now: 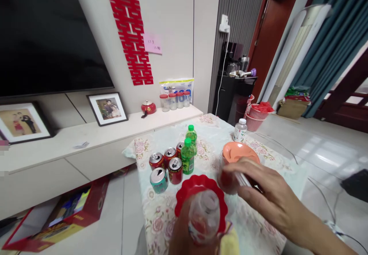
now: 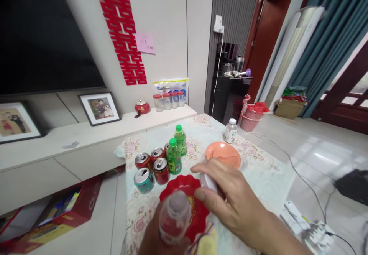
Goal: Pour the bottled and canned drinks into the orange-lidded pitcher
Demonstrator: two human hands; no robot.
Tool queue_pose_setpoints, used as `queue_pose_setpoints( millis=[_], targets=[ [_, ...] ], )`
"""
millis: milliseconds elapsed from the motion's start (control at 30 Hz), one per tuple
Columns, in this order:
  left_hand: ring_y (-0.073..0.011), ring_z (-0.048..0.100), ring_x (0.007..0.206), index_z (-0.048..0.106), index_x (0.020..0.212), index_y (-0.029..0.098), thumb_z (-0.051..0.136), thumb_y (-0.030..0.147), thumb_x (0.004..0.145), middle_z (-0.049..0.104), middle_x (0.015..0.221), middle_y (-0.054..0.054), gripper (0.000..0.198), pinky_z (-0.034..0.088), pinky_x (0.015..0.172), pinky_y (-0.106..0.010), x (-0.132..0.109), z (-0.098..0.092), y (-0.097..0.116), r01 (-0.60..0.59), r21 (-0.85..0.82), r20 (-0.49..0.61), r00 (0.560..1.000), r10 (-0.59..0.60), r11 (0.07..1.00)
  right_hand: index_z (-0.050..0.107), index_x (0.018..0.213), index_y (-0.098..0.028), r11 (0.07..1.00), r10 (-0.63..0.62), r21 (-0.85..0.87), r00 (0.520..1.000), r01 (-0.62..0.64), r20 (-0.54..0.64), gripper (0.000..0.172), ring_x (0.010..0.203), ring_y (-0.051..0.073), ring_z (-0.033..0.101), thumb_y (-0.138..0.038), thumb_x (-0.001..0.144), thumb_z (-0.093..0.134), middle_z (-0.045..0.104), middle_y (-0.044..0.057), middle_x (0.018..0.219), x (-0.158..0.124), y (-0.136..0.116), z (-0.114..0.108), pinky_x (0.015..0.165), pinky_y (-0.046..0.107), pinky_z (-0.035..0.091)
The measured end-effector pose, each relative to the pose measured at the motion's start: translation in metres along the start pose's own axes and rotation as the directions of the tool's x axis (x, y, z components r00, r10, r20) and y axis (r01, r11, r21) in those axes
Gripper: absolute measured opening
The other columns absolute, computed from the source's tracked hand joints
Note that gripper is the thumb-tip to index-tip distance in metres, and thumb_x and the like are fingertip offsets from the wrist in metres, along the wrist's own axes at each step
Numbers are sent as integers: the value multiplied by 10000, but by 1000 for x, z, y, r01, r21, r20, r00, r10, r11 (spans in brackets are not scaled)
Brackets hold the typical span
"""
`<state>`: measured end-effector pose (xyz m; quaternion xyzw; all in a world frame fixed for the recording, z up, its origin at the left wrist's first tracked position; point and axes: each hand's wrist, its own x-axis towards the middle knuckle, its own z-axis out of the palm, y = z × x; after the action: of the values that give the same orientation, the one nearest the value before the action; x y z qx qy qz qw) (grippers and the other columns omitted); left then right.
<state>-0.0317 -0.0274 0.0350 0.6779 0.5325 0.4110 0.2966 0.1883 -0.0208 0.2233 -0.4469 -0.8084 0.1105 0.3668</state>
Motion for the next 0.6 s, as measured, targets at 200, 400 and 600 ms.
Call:
queue_pose_setpoints(
  millis=[200,400,600],
  targets=[
    [-267,744,935,575,1330,185,794,366,652,770,1089,-66,735,624,871,-414,15,-26,23,319,-347,-54,932,-359,882,743,1260,-305,710,522,355,793,-608,316,488,719,205,694,-620,888,723,760,39,948,-76,59,41,673,358,582],
    [-254,723,1003,554,1356,198,818,400,669,745,1150,-68,762,587,908,-390,34,-16,13,260,-359,-49,954,-296,896,765,1150,-209,640,647,352,726,-683,233,635,808,301,764,-743,816,688,803,98,919,-148,121,104,769,460,623],
    [-284,692,1118,499,1377,192,815,356,670,713,1284,-117,792,538,1022,-462,47,14,-11,222,-304,8,973,-230,927,815,1121,-294,755,614,255,788,-605,51,487,1109,380,713,-639,777,797,812,119,1127,-160,137,118,1009,582,538]
  ],
)
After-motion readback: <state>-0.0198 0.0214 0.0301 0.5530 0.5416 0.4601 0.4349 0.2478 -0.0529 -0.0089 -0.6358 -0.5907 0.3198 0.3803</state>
